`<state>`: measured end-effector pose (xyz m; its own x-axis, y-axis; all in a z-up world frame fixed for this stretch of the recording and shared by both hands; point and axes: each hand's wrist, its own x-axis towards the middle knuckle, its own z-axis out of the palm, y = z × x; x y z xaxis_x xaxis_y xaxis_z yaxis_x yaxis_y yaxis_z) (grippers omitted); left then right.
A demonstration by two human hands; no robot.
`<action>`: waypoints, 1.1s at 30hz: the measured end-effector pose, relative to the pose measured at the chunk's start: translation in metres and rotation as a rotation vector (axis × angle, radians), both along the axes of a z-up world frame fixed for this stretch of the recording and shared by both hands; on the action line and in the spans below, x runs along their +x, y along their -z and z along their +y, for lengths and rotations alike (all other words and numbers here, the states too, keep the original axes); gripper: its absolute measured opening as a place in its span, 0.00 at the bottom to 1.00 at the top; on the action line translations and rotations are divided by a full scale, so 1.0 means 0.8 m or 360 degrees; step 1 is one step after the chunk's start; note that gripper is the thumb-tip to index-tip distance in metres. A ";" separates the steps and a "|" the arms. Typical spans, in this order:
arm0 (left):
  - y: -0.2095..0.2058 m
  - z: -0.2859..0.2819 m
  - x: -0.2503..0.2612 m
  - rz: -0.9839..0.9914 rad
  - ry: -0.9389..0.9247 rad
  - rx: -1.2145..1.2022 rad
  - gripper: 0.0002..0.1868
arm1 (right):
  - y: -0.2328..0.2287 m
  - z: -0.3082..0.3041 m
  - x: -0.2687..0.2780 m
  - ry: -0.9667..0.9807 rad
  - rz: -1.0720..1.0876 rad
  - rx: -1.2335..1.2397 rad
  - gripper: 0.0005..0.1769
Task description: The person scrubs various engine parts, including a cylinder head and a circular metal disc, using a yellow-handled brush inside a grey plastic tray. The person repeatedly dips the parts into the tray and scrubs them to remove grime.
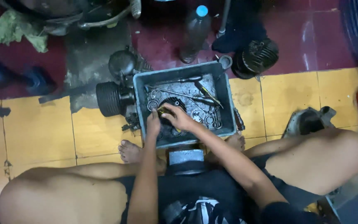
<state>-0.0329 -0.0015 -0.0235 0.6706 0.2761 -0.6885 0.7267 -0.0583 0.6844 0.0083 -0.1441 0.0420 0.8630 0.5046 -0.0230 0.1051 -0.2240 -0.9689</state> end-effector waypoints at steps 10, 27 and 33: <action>-0.062 -0.004 0.017 0.0224 -0.0088 -0.0138 0.42 | 0.011 0.000 0.004 0.0082 -0.0020 -0.0052 0.22; -0.189 -0.019 0.023 0.0457 -0.0220 -0.0203 0.47 | 0.023 0.010 0.019 0.0402 0.0104 0.0062 0.21; -0.178 -0.020 0.029 0.0563 -0.0307 -0.0349 0.49 | 0.005 0.032 0.013 0.0237 0.0271 -0.0101 0.22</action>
<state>-0.0100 -0.0177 0.1190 0.3342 0.1951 -0.9221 0.9015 0.2193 0.3731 0.0187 -0.1186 0.0378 0.9088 0.3648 -0.2024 -0.0976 -0.2858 -0.9533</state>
